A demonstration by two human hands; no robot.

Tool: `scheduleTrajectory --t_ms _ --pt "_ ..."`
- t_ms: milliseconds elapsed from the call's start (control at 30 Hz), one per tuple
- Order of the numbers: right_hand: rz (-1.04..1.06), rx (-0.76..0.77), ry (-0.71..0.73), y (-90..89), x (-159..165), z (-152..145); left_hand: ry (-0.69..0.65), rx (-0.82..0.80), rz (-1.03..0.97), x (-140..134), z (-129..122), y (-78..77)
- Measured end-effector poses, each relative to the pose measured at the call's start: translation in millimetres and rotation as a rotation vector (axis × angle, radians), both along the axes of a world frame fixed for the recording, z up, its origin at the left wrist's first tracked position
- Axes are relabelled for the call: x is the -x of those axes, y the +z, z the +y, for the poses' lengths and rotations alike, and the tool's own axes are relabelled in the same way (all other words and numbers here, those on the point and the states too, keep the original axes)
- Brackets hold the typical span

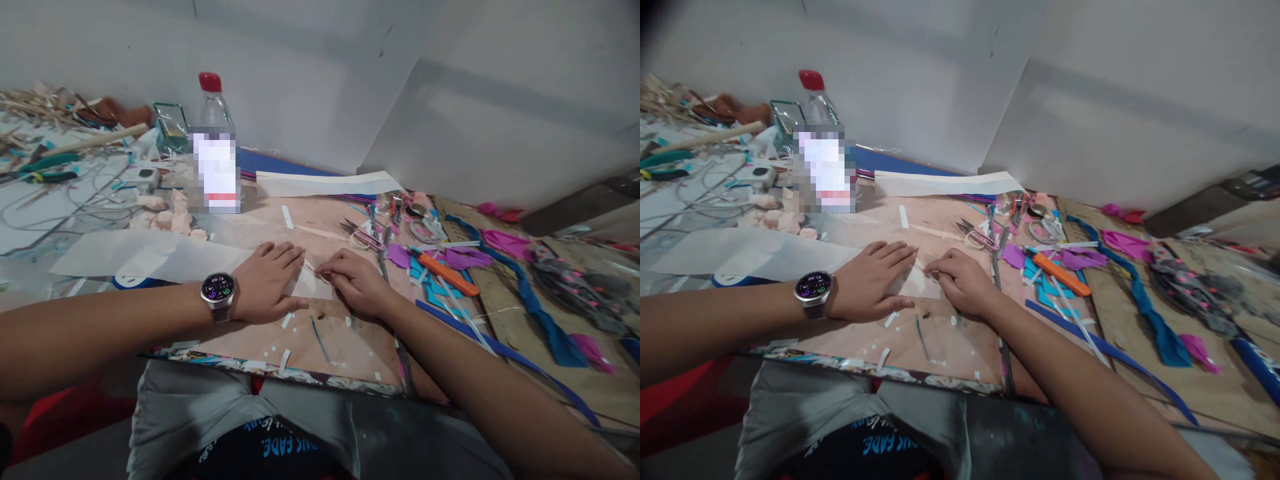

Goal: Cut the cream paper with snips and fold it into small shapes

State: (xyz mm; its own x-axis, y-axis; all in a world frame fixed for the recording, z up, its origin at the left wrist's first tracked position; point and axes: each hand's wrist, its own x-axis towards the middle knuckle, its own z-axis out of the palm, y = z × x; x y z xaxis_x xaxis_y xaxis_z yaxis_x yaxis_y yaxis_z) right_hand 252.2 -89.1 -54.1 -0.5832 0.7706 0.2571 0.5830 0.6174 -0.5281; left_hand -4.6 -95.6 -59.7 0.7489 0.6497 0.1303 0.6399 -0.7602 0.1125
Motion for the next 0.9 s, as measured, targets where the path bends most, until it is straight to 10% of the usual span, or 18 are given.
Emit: scheduleTrajectory --t_ms 900 --pt "-0.007 -0.128 0.142 2.5 5.0 1.2 -0.017 0.001 -0.05 1.1 -1.6 1.9"
